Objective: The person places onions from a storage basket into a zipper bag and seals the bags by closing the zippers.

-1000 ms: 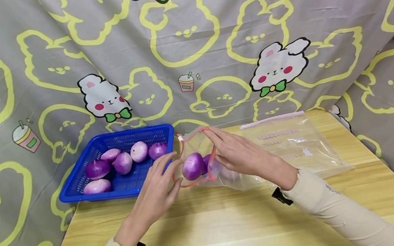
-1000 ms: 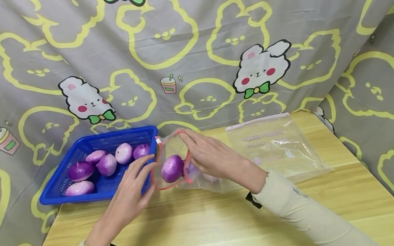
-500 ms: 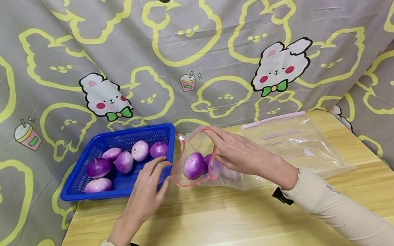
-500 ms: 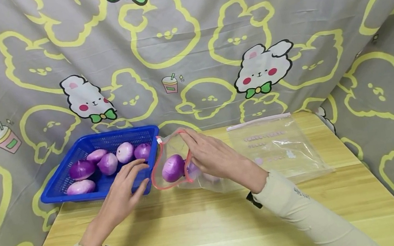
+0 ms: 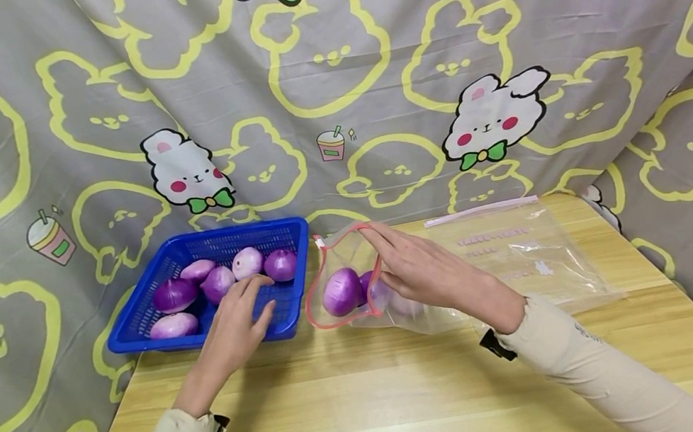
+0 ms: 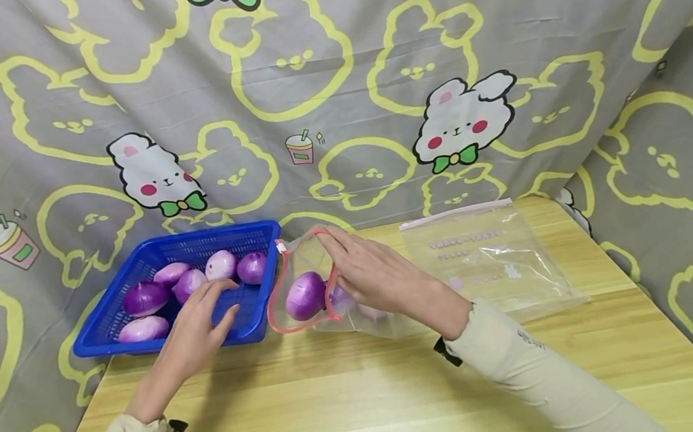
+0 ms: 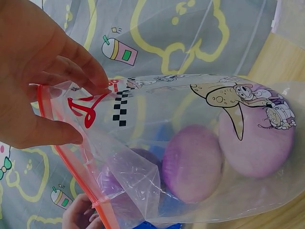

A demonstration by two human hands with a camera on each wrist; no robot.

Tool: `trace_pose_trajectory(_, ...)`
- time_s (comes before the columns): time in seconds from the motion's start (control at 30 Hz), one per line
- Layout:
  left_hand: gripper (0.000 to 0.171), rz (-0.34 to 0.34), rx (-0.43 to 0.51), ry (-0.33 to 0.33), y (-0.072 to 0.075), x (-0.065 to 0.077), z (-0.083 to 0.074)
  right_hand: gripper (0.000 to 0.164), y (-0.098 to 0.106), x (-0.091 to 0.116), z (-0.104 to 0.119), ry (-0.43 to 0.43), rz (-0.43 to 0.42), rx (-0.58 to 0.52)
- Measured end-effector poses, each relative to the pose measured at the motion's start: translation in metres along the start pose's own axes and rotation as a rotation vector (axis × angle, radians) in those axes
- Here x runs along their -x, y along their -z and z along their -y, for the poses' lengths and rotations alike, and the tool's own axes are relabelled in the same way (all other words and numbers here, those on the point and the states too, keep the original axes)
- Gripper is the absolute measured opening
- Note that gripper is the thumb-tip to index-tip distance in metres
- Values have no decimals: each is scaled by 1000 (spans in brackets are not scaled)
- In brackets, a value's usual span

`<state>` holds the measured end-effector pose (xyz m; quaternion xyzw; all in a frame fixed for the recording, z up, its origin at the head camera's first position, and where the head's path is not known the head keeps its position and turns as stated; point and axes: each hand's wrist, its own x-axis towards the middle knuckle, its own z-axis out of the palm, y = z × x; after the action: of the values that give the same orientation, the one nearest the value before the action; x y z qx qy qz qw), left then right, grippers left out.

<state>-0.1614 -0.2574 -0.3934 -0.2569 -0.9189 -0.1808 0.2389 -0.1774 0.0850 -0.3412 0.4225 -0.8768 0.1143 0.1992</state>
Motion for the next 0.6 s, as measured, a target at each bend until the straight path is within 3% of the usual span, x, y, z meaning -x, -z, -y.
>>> trace_pose_trajectory(0.17,32,44,-3,77,4,0,12,71,0,0,0,-1,5,4)
trace_pose_trajectory(0.6,22,160,-37,181,13,6,55,71,-3,0,1,-1,9,-5)
